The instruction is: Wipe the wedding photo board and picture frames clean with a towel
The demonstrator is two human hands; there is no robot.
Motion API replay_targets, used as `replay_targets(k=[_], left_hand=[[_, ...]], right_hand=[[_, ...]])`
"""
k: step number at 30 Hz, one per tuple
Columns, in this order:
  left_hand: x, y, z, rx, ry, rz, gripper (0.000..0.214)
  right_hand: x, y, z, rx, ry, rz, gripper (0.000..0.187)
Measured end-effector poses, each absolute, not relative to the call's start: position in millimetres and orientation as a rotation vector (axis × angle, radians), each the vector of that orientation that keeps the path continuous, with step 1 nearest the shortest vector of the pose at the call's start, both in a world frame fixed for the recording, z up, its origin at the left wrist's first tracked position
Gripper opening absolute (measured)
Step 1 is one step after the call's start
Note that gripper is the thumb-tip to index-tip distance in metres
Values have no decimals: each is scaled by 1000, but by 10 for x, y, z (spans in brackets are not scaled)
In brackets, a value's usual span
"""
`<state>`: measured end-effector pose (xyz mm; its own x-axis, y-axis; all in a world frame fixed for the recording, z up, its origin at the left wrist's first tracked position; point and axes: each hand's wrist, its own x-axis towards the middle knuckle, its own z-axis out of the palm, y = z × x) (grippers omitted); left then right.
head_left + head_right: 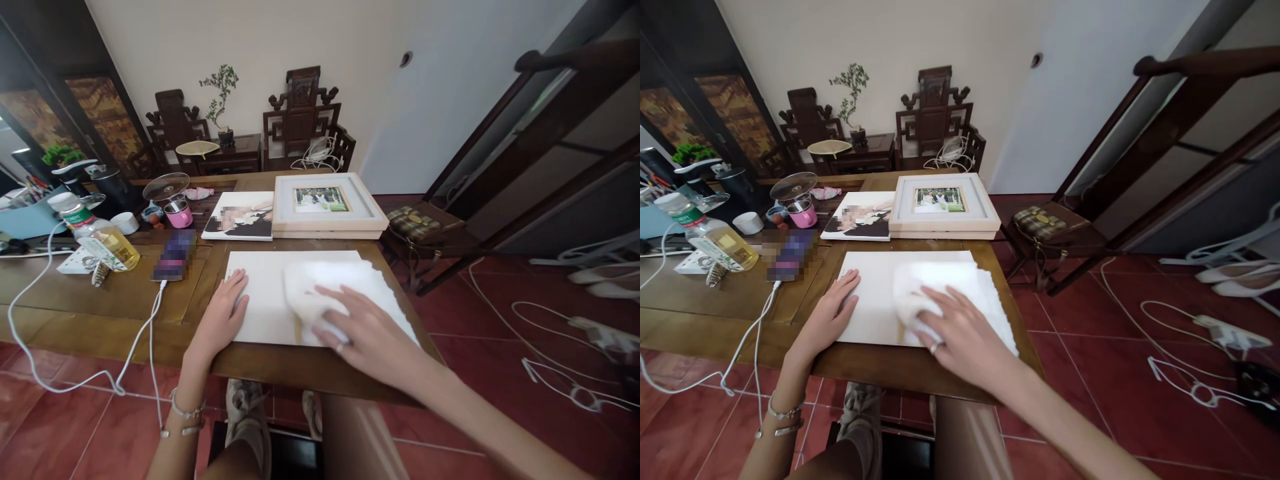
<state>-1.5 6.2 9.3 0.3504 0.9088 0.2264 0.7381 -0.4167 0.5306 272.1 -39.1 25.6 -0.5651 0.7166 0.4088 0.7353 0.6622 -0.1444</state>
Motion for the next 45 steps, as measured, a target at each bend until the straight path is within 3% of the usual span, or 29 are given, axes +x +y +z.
replay_targets(k=[7,18,31,41,45], left_hand=[[-15,65,96,2272,1457,715,45],[-22,70,70,2297,1463,716,46],[-20,62,103,2282,1451,727,43],[-6,63,115,2276,1451,720,45],[-9,65,117,2280,1461,716,45]], right_hand=[[2905,195,185,-1404,-2434,-259,17],[2925,-874,163,-1004,-2471,-124,24],[3109,351,216,-1345,-2428,-173,22],[2974,-918,156,-993,-2454,-64,20],[3067,-947,237,-911,-2505,36,19]])
